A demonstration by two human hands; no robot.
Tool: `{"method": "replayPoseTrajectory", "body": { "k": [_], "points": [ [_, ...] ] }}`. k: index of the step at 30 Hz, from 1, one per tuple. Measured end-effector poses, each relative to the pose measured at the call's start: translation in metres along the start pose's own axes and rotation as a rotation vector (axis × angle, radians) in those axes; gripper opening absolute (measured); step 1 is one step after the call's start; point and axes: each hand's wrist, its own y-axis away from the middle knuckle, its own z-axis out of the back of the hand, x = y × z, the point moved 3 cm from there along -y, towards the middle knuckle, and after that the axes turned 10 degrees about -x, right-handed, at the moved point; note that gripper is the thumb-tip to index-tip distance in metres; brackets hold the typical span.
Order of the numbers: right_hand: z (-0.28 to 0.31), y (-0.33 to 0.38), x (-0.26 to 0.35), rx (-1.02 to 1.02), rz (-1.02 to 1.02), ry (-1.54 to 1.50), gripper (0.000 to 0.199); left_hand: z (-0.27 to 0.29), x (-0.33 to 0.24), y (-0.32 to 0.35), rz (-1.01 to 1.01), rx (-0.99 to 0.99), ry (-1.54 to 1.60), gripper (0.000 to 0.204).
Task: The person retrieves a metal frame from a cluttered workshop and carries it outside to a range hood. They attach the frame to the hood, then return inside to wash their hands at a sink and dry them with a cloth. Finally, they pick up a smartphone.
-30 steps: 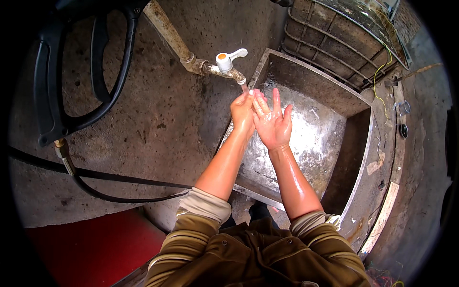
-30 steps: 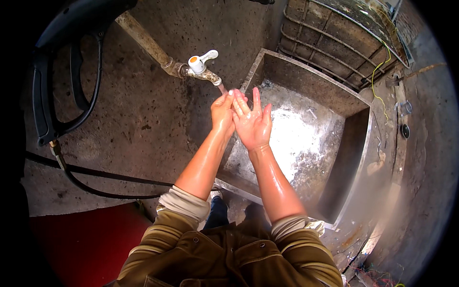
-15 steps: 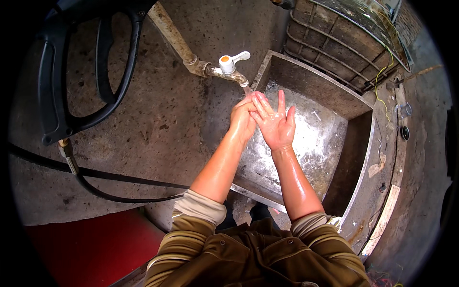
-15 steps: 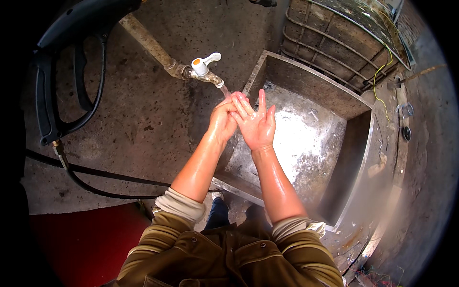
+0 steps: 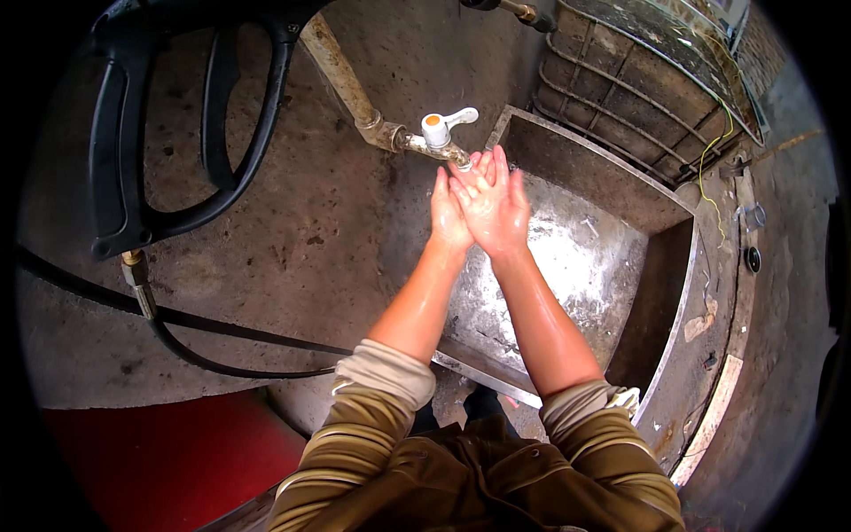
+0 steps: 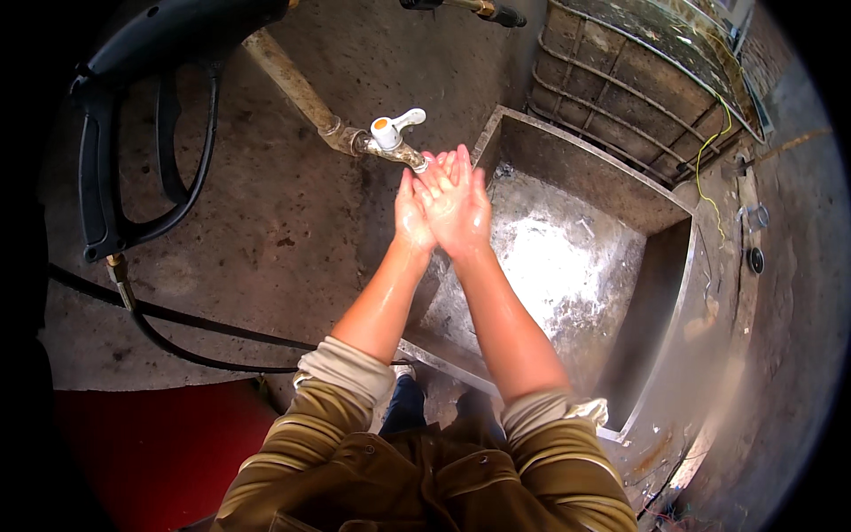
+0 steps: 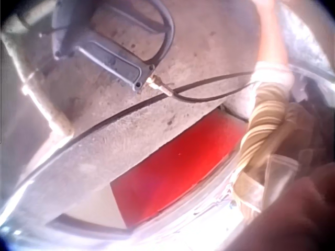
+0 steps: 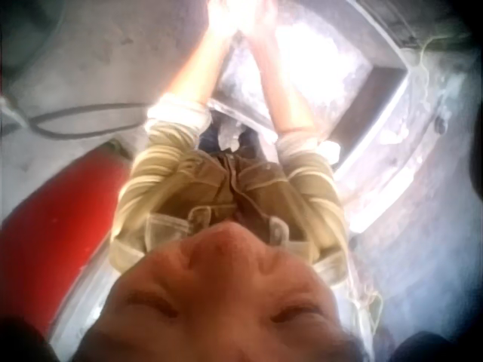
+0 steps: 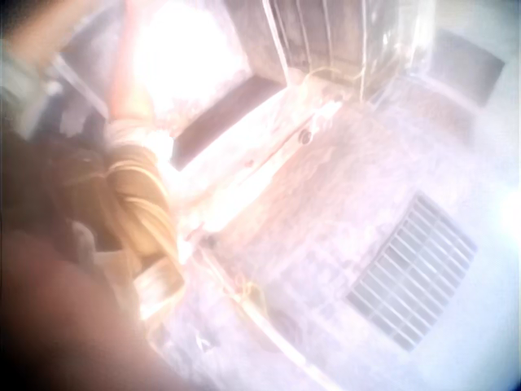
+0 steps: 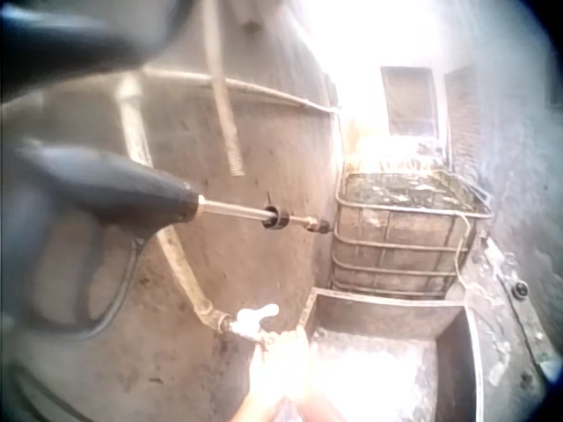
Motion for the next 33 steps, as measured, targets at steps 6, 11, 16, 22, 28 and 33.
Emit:
{"method": "replayPoseTrajectory", "body": {
  "k": [6,11,16,22,28,33],
  "points": [
    [0.0,-0.05,-0.036,0.123,0.18,0.983,0.035,0.016,0.008,-0.002,0.151,-0.068,-0.092,0.045],
    [0.016,-0.078,-0.043,0.149,0.614,1.632,0.014,0.008,0.022,0.026,-0.073,-0.454,-0.261,0.047],
    [0.0,-0.083,-0.026,0.174,0.825,1.926,0.007,-0.018,0.069,0.083,-0.469,-0.509,-0.94,0.04],
    [0.04,-0.06,-0.02,-0.217,0.214,2.093,0.02,0.01,-0.014,-0.005,-0.584,-0.53,-1.492,0.041],
    [0.065,-0.043,-0.025,-0.175,0.196,0.832,0.046,0.029,0.005,-0.041,-0.124,-0.293,-0.338,0.038],
    [0.013,0.007,-0.007,-0.091,-0.181,0.052,0.051,-0.008,0.029,-0.054,0.031,-0.105,-0.219,0.039]
  ]
}}
